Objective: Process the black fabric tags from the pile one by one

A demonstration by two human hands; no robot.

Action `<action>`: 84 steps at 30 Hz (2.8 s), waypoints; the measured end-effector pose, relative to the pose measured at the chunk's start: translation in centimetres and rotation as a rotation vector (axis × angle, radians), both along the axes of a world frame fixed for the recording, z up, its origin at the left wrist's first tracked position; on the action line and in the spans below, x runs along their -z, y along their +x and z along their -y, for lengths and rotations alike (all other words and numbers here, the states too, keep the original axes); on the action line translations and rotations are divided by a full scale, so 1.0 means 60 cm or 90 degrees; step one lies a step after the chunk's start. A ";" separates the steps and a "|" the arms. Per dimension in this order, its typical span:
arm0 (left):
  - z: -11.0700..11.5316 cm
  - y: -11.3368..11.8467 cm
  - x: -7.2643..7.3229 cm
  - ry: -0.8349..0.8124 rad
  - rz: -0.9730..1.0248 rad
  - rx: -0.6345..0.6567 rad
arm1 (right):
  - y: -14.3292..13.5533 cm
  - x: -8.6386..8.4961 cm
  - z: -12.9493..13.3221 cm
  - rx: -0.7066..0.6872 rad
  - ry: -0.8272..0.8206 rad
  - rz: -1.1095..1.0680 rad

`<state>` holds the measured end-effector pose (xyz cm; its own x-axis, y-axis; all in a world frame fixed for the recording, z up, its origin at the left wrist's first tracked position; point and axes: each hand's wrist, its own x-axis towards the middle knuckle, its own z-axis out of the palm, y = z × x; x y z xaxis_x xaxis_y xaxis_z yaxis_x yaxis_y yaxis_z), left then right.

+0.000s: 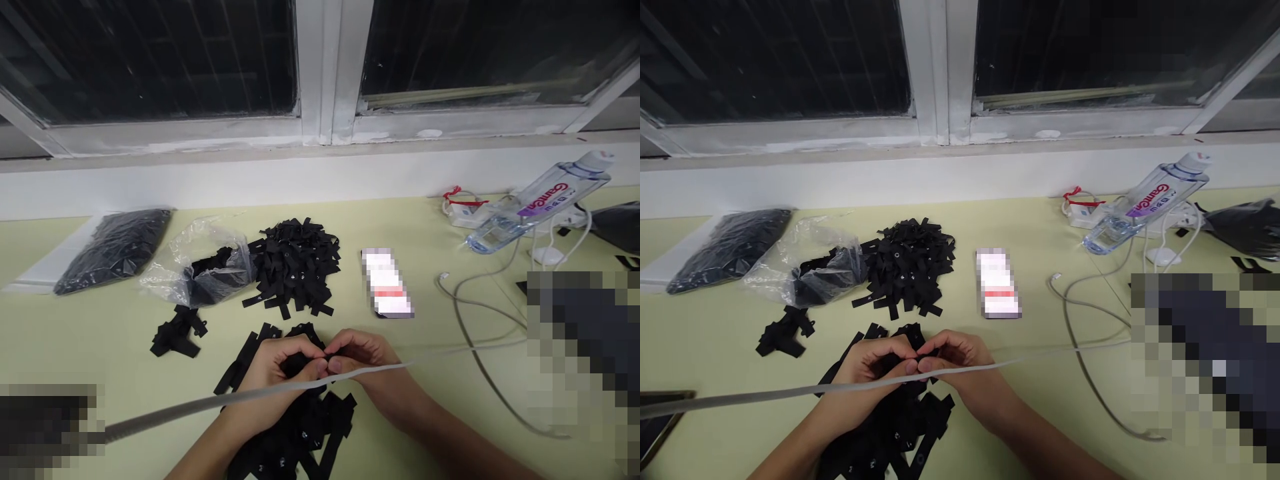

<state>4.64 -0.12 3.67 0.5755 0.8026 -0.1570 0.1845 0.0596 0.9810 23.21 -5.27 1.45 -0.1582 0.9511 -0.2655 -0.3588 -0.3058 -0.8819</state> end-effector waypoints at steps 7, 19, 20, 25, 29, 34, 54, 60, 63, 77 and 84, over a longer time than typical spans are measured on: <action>-0.001 0.008 0.003 0.092 -0.069 -0.048 | 0.006 -0.004 -0.006 0.094 0.011 0.092; 0.004 0.004 0.017 0.176 -0.032 -0.122 | 0.010 0.004 -0.005 0.245 0.123 0.227; 0.004 0.005 0.018 0.175 -0.022 -0.127 | 0.012 0.003 -0.006 0.257 0.128 0.228; 0.002 0.008 0.018 0.167 -0.002 -0.106 | 0.014 0.001 -0.007 0.263 0.162 0.232; 0.002 0.009 0.012 0.213 -0.004 -0.142 | 0.010 0.004 -0.008 0.261 0.200 0.215; 0.005 0.012 0.006 0.319 -0.012 -0.187 | 0.008 0.012 -0.010 0.223 0.202 0.181; -0.078 -0.008 0.004 0.474 -0.227 -0.138 | 0.009 0.036 -0.010 0.086 0.383 0.458; -0.150 0.002 -0.013 0.699 -0.473 -0.130 | 0.003 0.044 -0.006 -0.021 0.447 0.631; -0.176 0.014 -0.014 0.795 -0.568 -0.133 | 0.006 0.045 -0.010 -0.026 0.446 0.633; -0.019 -0.013 0.029 0.518 -0.173 0.029 | 0.010 0.046 -0.019 0.078 0.393 0.492; -0.023 -0.013 0.039 0.492 -0.160 -0.024 | 0.007 0.052 -0.019 0.103 0.390 0.453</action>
